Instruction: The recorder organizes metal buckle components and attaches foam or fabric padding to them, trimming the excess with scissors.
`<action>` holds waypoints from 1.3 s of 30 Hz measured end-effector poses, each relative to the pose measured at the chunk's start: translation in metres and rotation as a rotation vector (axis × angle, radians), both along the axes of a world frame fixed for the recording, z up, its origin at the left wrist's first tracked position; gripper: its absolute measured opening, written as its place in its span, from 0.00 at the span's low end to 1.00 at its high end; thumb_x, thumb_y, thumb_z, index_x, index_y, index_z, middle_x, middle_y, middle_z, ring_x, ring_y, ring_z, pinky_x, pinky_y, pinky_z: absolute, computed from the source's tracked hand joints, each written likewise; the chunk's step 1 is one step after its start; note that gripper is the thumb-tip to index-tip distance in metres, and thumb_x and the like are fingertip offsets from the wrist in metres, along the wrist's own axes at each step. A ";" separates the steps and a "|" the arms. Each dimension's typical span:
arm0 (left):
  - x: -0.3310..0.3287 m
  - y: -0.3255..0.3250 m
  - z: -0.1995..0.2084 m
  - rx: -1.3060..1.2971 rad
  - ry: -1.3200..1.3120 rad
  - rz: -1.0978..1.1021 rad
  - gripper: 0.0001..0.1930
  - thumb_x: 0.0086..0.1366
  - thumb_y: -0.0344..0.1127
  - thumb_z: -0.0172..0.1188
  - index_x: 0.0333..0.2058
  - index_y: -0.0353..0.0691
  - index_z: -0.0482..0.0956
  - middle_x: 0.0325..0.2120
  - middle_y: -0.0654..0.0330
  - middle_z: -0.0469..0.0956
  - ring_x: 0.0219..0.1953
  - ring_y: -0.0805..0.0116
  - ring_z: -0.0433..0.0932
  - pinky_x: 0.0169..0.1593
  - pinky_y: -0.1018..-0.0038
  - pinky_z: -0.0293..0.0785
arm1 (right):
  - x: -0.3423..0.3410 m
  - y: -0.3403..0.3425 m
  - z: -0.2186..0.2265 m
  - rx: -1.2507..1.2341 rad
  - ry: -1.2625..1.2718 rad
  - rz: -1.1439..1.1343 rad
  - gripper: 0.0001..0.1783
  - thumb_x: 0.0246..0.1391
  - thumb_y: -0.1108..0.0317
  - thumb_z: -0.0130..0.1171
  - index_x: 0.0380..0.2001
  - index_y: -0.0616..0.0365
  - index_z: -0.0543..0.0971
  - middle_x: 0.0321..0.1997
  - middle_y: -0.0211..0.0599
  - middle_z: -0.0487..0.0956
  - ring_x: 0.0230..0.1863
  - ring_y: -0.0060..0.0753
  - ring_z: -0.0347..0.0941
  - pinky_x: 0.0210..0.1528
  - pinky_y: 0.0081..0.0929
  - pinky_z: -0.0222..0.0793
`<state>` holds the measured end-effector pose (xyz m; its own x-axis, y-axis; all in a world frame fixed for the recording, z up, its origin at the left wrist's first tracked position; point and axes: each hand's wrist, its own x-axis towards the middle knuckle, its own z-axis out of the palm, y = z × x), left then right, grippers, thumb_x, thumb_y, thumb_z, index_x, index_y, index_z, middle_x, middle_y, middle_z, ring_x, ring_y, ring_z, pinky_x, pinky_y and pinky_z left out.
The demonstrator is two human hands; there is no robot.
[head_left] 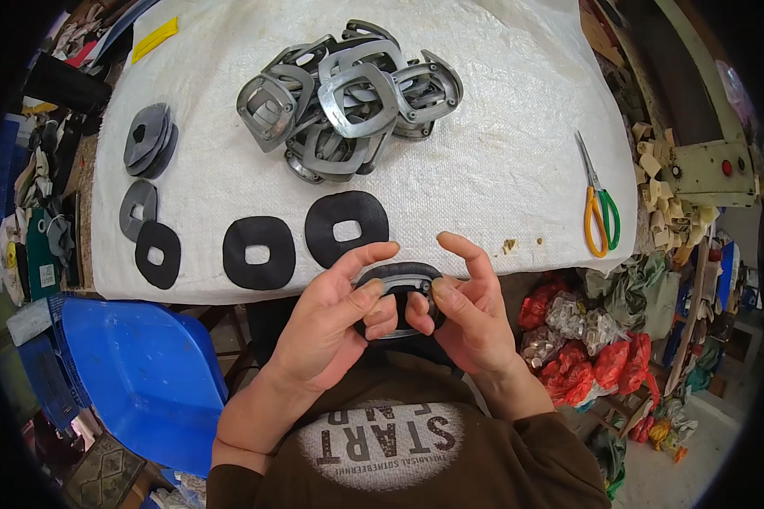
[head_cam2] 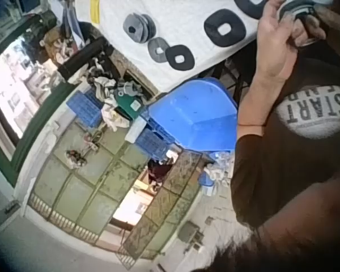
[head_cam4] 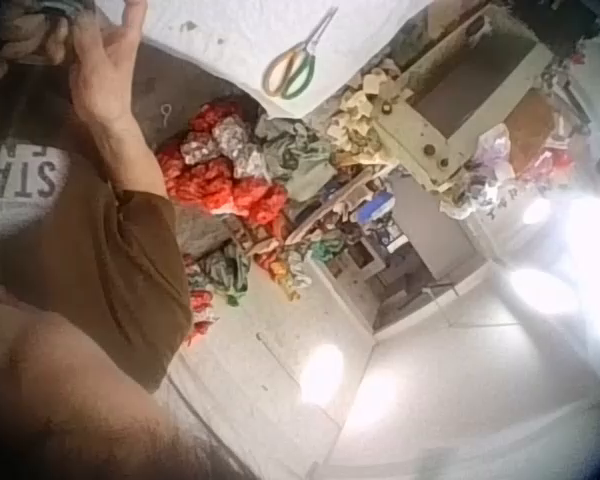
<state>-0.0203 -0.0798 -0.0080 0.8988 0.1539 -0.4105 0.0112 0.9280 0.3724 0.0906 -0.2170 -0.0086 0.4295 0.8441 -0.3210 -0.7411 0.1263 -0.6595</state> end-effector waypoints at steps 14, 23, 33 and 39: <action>-0.008 -0.003 -0.002 0.363 0.044 0.146 0.27 0.64 0.29 0.46 0.60 0.32 0.49 0.45 0.46 0.72 0.49 0.62 0.71 0.56 0.70 0.62 | 0.003 0.007 -0.003 -0.015 0.100 -0.103 0.22 0.61 0.71 0.44 0.57 0.59 0.56 0.30 0.38 0.72 0.33 0.30 0.72 0.42 0.28 0.68; -0.010 -0.005 -0.001 0.620 0.162 -0.032 0.12 0.64 0.33 0.49 0.36 0.27 0.75 0.27 0.57 0.77 0.26 0.75 0.76 0.28 0.82 0.72 | 0.000 0.005 -0.007 -0.024 0.117 -0.119 0.19 0.60 0.71 0.45 0.54 0.56 0.61 0.30 0.39 0.69 0.34 0.34 0.69 0.49 0.39 0.66; 0.003 -0.015 0.005 0.448 0.239 0.094 0.12 0.66 0.32 0.46 0.33 0.27 0.75 0.22 0.57 0.76 0.19 0.75 0.75 0.22 0.82 0.74 | -0.021 0.008 -0.003 0.095 -0.137 -0.114 0.32 0.60 0.51 0.44 0.64 0.48 0.50 0.30 0.39 0.69 0.37 0.38 0.70 0.51 0.42 0.64; 0.004 -0.018 0.007 0.379 0.189 0.088 0.12 0.66 0.32 0.46 0.32 0.28 0.74 0.23 0.57 0.76 0.22 0.74 0.76 0.22 0.80 0.75 | -0.024 0.009 0.002 0.209 -0.020 -0.175 0.40 0.57 0.40 0.42 0.65 0.48 0.46 0.25 0.34 0.66 0.30 0.34 0.66 0.48 0.39 0.62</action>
